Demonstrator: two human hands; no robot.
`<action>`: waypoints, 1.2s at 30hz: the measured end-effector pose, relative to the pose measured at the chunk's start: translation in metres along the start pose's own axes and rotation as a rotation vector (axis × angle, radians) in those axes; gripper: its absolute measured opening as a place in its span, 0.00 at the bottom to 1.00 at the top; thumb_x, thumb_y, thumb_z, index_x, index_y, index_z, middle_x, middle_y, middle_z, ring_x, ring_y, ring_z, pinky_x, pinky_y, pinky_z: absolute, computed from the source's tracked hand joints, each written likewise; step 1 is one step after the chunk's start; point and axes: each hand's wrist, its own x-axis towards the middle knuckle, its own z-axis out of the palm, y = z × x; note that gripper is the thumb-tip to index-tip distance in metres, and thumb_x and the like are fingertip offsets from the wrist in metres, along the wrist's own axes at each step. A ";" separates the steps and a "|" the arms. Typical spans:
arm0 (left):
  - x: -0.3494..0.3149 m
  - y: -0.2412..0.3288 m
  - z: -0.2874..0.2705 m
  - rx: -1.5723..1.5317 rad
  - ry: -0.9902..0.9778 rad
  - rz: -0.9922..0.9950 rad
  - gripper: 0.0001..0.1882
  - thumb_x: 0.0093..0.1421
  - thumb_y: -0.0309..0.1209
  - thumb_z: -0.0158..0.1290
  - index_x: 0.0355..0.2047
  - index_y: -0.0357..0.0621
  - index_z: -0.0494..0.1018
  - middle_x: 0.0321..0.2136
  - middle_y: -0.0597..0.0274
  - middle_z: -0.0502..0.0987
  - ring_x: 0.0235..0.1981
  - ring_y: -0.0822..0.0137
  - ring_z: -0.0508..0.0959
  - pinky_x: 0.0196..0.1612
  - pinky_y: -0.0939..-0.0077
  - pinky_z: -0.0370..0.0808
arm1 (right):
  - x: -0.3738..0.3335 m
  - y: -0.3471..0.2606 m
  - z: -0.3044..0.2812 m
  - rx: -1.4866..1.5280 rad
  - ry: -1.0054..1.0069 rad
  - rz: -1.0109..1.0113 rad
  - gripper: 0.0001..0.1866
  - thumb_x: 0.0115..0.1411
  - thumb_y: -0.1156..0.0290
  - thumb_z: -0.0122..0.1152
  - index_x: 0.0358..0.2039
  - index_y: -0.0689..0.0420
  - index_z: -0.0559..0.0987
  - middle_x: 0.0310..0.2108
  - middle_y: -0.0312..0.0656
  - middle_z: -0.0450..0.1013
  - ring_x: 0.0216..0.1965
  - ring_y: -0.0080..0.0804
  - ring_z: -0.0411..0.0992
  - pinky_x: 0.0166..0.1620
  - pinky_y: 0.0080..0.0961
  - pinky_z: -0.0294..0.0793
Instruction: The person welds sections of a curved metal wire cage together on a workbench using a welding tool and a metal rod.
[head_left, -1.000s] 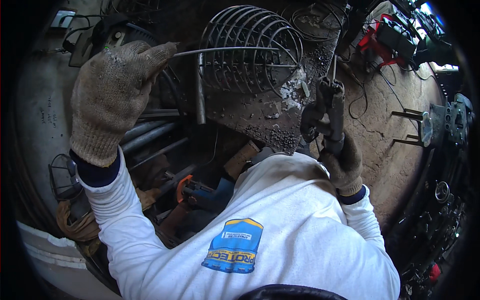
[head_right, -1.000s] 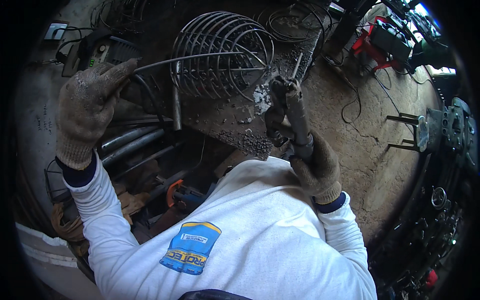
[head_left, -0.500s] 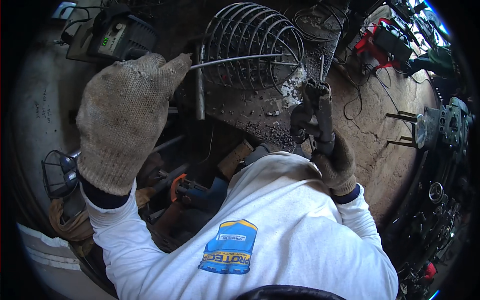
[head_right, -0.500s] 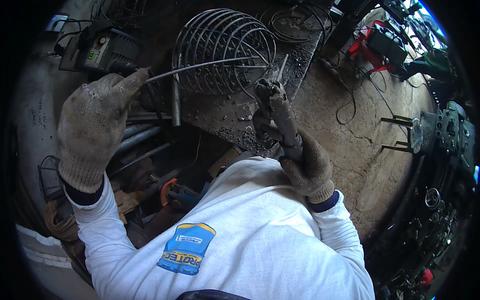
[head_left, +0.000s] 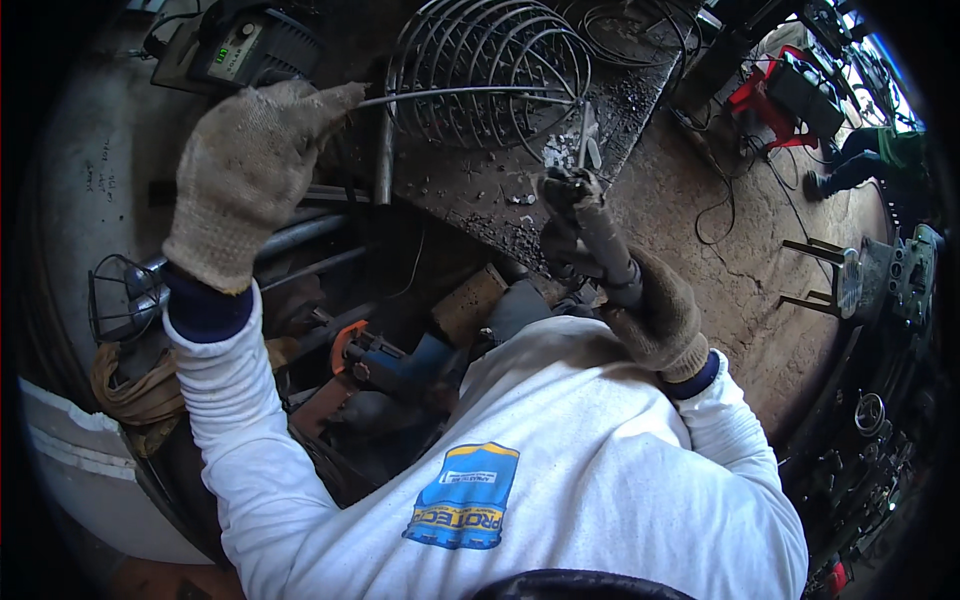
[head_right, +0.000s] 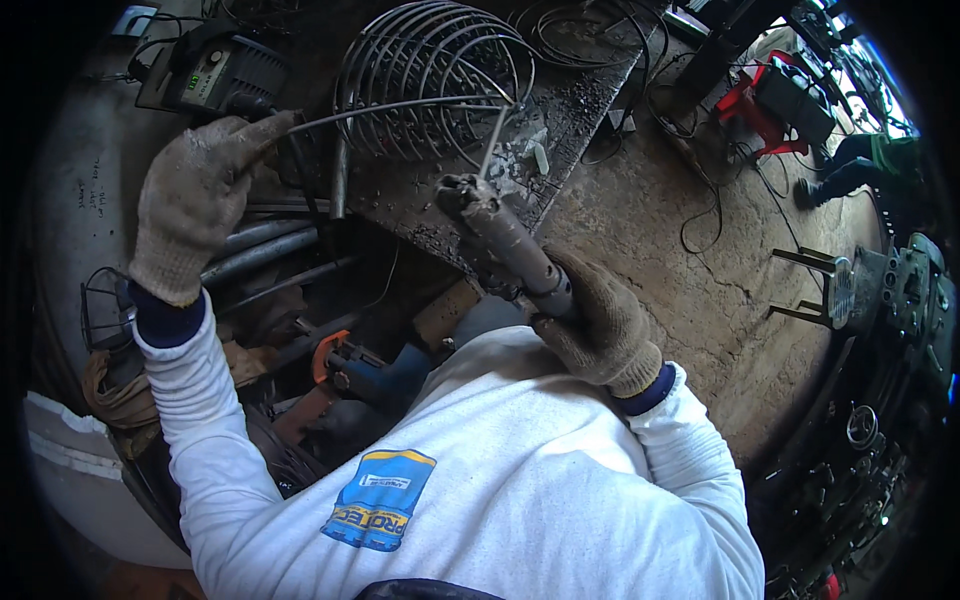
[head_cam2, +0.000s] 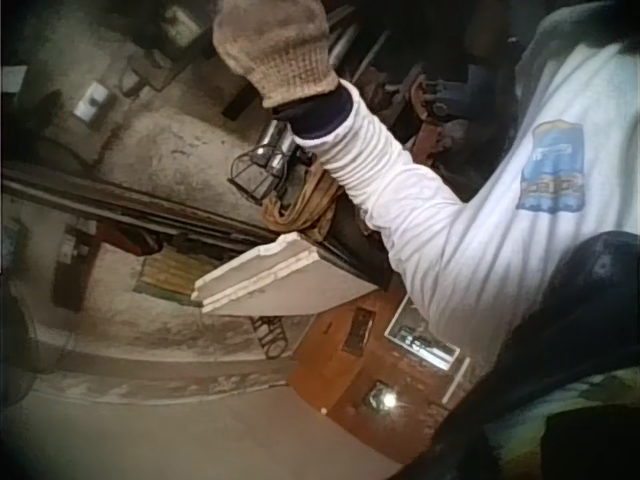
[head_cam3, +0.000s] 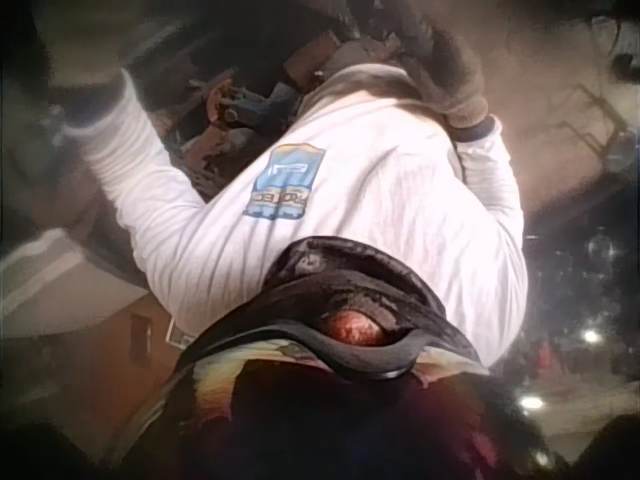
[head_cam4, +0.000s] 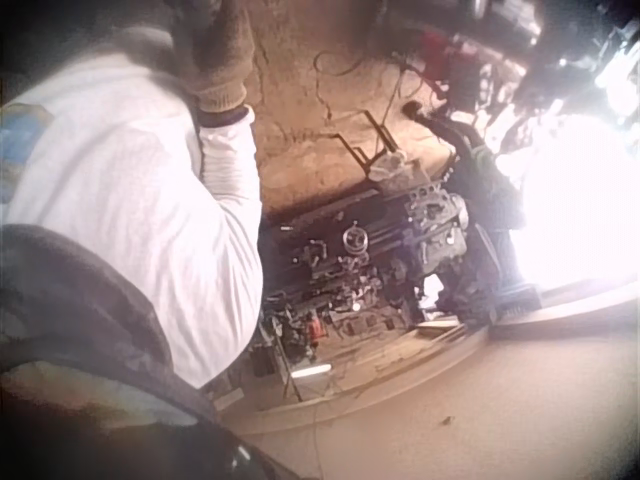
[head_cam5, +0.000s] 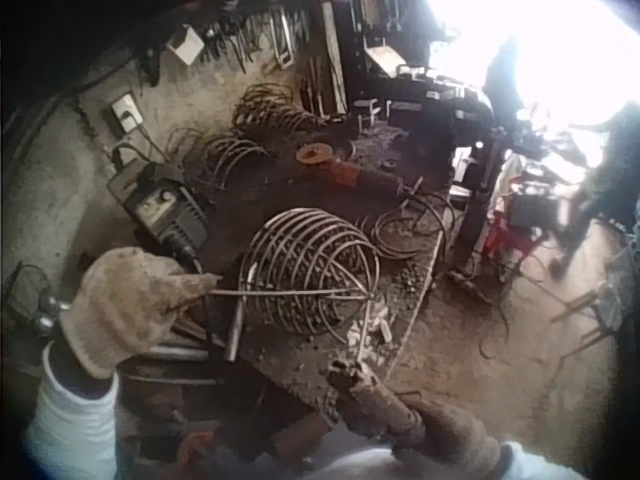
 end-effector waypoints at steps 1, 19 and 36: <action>0.008 -0.003 -0.007 0.008 0.006 0.006 0.30 0.51 0.21 0.60 0.56 0.52 0.73 0.30 0.57 0.77 0.30 0.56 0.78 0.34 0.65 0.77 | 0.002 -0.002 -0.003 -0.061 -0.033 -0.022 0.33 0.50 0.74 0.68 0.58 0.64 0.70 0.45 0.54 0.77 0.45 0.47 0.78 0.49 0.35 0.76; 0.052 -0.034 -0.002 0.081 0.108 0.253 0.17 0.58 0.28 0.57 0.49 0.52 0.78 0.30 0.63 0.81 0.31 0.62 0.80 0.36 0.70 0.78 | 0.023 -0.027 0.028 -0.242 -0.101 0.028 0.36 0.46 0.70 0.70 0.57 0.62 0.71 0.40 0.53 0.78 0.39 0.50 0.80 0.41 0.37 0.79; 0.042 -0.035 -0.005 0.095 0.133 0.247 0.14 0.59 0.27 0.56 0.46 0.52 0.80 0.27 0.62 0.80 0.29 0.62 0.81 0.32 0.71 0.79 | 0.033 -0.025 0.057 -0.259 -0.043 0.011 0.37 0.49 0.70 0.70 0.60 0.60 0.70 0.38 0.52 0.78 0.35 0.46 0.80 0.39 0.35 0.79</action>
